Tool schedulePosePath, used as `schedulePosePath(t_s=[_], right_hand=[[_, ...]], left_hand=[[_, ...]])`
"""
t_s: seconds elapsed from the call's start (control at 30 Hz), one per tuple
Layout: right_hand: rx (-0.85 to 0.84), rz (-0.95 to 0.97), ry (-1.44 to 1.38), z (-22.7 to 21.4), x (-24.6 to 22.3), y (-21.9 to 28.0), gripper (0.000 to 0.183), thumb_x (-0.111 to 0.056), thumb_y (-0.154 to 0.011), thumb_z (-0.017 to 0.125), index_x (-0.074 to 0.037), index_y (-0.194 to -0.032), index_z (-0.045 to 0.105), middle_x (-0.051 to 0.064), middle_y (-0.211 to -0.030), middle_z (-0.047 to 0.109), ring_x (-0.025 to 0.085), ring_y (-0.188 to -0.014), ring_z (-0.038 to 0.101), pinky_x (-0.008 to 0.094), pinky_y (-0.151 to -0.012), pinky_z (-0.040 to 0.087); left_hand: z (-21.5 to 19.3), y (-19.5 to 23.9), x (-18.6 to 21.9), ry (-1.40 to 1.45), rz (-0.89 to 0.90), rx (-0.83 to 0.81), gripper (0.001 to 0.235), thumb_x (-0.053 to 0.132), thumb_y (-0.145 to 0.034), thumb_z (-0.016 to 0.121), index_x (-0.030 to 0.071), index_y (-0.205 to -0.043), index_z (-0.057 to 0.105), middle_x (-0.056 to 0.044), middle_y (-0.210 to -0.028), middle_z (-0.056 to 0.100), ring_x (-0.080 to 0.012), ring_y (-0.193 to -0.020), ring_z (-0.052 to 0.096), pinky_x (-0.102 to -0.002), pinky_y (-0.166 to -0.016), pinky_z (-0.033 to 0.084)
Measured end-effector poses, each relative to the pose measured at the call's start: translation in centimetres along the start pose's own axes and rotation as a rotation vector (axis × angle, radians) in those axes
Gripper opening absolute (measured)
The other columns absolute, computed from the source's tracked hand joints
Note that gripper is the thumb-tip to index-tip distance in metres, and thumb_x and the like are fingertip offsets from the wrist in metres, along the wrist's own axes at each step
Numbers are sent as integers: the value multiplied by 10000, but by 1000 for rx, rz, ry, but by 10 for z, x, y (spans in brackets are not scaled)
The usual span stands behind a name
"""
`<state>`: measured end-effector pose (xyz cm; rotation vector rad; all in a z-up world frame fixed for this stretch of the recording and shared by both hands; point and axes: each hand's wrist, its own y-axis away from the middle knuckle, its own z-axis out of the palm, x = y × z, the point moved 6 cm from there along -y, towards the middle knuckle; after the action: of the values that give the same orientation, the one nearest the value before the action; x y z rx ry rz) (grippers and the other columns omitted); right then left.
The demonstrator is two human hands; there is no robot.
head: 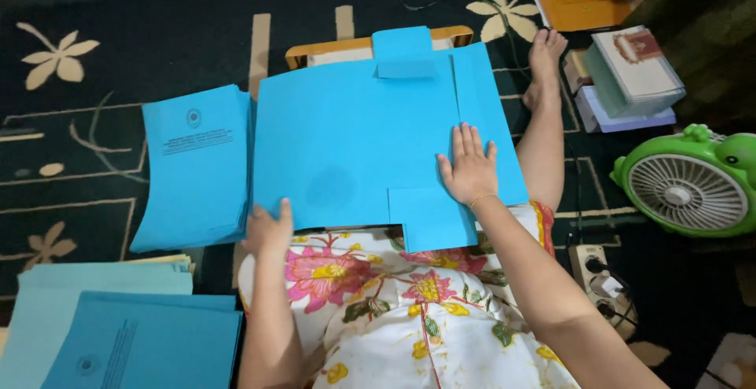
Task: A person sitting on the floor is smoothing out and stacking blue paper folders into organized piles.
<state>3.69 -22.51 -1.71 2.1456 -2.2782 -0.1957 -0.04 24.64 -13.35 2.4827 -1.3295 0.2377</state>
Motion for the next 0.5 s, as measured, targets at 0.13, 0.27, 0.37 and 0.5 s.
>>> schedulePosePath(t_s=[0.13,0.27,0.37,0.5], right_hand=[[-7,-1,-2,3,2,-2,779,-625,-1045,98,-160,-1666,169,51,-1745,120,206,-1606,87,537,-1241,67],[-6,0,-12,4,2,-2,789,-627,-1045,83,-148,-1666,169,57,-1746,120,206,-1608,88,533,-1232,54],[4,-6,-37,3,2,-3,784,-627,-1052,111,-143,-1666,175,64,-1744,129,210,-1607,95,530,-1233,49],[46,-24,-125,-1,4,-1,778,-628,-1060,197,-140,-1665,181,84,-1735,179,222,-1601,145,521,-1236,55]], left_hand=[[3,-40,-66,5,-75,-57,926,828,-869,488,164,-1514,486,-184,-1313,658,-418,-1201,652,-611,-885,484],[-99,12,-35,131,126,441,552,370,-859,734,129,-1349,651,-66,-1087,729,-306,-1027,700,-520,-831,538],[-187,83,29,369,412,714,473,95,-852,787,48,-1308,671,-123,-1021,721,-330,-910,696,-464,-792,547],[-266,171,116,694,812,763,427,-84,-915,721,-3,-1321,616,-207,-1061,659,-396,-960,638,-451,-871,519]])
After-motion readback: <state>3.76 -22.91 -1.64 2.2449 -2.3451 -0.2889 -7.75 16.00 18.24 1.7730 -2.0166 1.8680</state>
